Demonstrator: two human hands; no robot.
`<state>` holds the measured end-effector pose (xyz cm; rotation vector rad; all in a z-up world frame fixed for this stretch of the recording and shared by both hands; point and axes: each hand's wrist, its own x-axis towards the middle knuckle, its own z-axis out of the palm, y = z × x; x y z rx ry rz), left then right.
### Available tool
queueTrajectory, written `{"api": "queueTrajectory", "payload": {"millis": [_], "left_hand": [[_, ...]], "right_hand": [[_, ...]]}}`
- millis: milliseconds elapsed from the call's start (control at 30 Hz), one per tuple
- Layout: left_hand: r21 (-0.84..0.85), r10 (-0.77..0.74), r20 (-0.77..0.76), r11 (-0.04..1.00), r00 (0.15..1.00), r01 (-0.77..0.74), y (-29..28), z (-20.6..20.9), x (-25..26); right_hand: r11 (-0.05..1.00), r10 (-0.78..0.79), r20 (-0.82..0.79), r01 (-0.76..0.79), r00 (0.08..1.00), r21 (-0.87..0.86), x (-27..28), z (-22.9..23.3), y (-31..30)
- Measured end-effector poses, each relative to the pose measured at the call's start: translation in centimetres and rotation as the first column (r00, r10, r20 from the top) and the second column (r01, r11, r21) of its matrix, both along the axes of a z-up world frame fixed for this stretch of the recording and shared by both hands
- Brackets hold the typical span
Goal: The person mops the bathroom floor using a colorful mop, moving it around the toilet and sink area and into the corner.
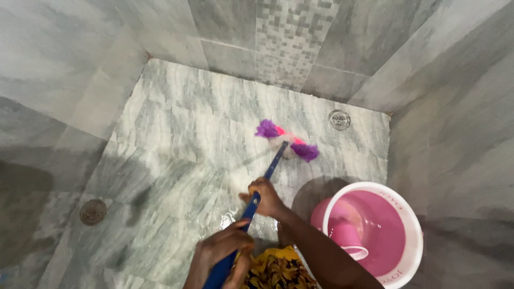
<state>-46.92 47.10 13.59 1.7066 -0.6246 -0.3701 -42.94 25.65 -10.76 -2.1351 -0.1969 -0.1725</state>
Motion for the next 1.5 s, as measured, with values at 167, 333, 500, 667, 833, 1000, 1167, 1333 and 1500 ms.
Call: {"api": "queueTrajectory", "payload": {"millis": [167,333,500,667,833,1000,1167,1333,1500], "left_hand": [[-0.029,-0.219,0.234,0.972,0.947,0.232,-5.8,-3.2,3.3],[-0.161,-0.197,0.366,0.949,0.909,0.270,-12.4,-7.4,4.9],[-0.077,-0.139,0.116,0.986,0.983,0.148,-7.2,-1.9,5.8],[-0.207,-0.039,0.106,0.976,0.994,0.061,-5.0,4.2,3.5],[-0.218,0.114,0.094,0.972,0.989,-0.091,-8.3,1.3,4.4],[-0.238,0.034,0.158,0.971,0.987,0.004,-13.5,-5.3,6.6],[-0.216,-0.057,0.175,0.972,0.983,0.095,-14.6,-5.0,4.6],[-0.115,0.038,0.104,0.993,0.994,-0.026,-8.5,2.6,1.6],[-0.184,0.278,0.049,0.947,0.959,-0.265,-6.1,6.8,1.8]], "right_hand": [[0.999,-0.051,0.237,0.047,0.970,0.019,2.6,-2.7,-6.1],[0.996,-0.092,0.150,0.089,0.984,0.027,3.5,-3.3,-12.8],[0.998,-0.066,0.147,0.067,0.987,-0.003,4.5,-1.1,-6.7],[0.999,0.028,-0.106,-0.029,0.994,-0.014,0.1,4.5,-1.7],[0.999,-0.051,0.105,0.050,0.993,0.013,3.1,1.1,-4.5],[0.970,-0.238,0.094,0.241,0.967,-0.030,7.5,-4.2,-11.0],[0.998,-0.061,0.161,0.062,0.985,0.004,6.0,-4.9,-13.8],[0.989,0.066,0.116,-0.080,0.991,0.126,1.6,-1.0,-6.0],[0.997,0.071,0.032,-0.070,0.997,-0.033,0.6,4.5,0.4]]}}
